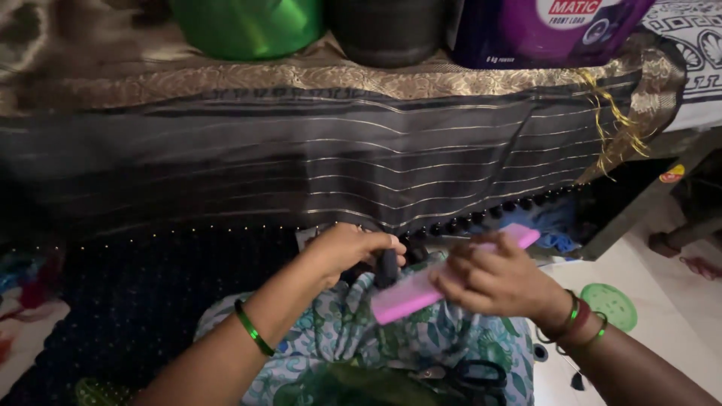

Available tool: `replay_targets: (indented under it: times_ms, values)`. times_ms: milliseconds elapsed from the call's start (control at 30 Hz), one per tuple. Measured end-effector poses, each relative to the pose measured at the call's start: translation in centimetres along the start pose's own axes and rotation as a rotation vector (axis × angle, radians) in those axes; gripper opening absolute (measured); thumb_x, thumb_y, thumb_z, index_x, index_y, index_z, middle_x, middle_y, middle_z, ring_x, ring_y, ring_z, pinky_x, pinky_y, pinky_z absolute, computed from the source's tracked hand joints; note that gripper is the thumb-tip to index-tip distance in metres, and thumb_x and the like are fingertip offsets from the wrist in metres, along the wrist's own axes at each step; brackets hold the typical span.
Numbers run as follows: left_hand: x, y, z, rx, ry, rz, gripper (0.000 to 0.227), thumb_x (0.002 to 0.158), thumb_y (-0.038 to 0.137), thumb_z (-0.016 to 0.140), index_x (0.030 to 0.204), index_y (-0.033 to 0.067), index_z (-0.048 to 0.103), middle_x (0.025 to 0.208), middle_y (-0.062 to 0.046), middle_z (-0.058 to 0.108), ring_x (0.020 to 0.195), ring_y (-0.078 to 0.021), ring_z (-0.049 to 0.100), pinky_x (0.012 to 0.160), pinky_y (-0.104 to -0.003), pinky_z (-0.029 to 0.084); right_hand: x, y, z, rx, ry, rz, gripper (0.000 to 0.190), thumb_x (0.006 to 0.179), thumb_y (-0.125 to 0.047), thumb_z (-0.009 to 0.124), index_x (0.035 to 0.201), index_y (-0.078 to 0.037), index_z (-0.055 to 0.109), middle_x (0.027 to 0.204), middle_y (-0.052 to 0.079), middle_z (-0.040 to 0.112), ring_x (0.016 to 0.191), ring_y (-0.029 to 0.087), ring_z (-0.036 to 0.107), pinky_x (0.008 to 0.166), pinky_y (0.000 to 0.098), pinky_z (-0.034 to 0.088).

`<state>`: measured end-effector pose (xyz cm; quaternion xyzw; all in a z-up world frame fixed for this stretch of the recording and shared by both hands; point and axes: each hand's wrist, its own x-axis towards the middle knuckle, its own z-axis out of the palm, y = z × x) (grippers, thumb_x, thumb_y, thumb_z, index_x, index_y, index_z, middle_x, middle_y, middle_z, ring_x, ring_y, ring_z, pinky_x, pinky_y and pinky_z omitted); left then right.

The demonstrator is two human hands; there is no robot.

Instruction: Manually attaching or repairing decorative tassels and trim on a piece of fabric using hands and scissors.

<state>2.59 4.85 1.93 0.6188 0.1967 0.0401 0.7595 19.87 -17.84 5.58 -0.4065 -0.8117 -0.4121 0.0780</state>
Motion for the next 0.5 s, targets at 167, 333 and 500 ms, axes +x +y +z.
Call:
replay_targets:
  times_ms: [167,333,500]
  values:
    - [1.1,-1.2,0.2,0.111,0.076,0.013,0.029,0.083,0.021,0.076,0.094,-0.0047,0.081,0.091,-0.014,0.08,0.081,-0.0207,0.074,0.075,-0.033,0.057,-0.1,-0.4,0.5,-0.062,-0.179,0.166,0.046,0.087,-0.019,0.069,0.133,-0.015,0.064,0.104,0.001,0.062,0.1,0.019,0.061,0.084,0.0442,0.046]
    - [0.4,-0.8,0.1,0.06,0.089,0.002,0.028,0.086,0.021,0.072,0.096,-0.0035,0.081,0.088,-0.013,0.08,0.079,-0.0226,0.072,0.074,-0.034,0.057,-1.3,-2.0,0.7,-0.016,-0.131,0.072,0.04,0.092,-0.024,0.065,0.131,-0.018,0.062,0.109,0.004,0.06,0.107,0.022,0.061,0.09,0.046,0.046]
    - [-1.4,-0.7,1.0,-0.013,0.112,0.204,0.021,0.087,0.013,0.072,0.095,-0.0055,0.078,0.09,-0.012,0.081,0.085,-0.0219,0.076,0.08,-0.033,0.06,-4.5,-6.3,2.3,0.881,0.209,0.712,0.045,0.088,-0.017,0.08,0.127,-0.011,0.058,0.13,0.013,0.062,0.13,0.028,0.06,0.109,0.0478,0.049]
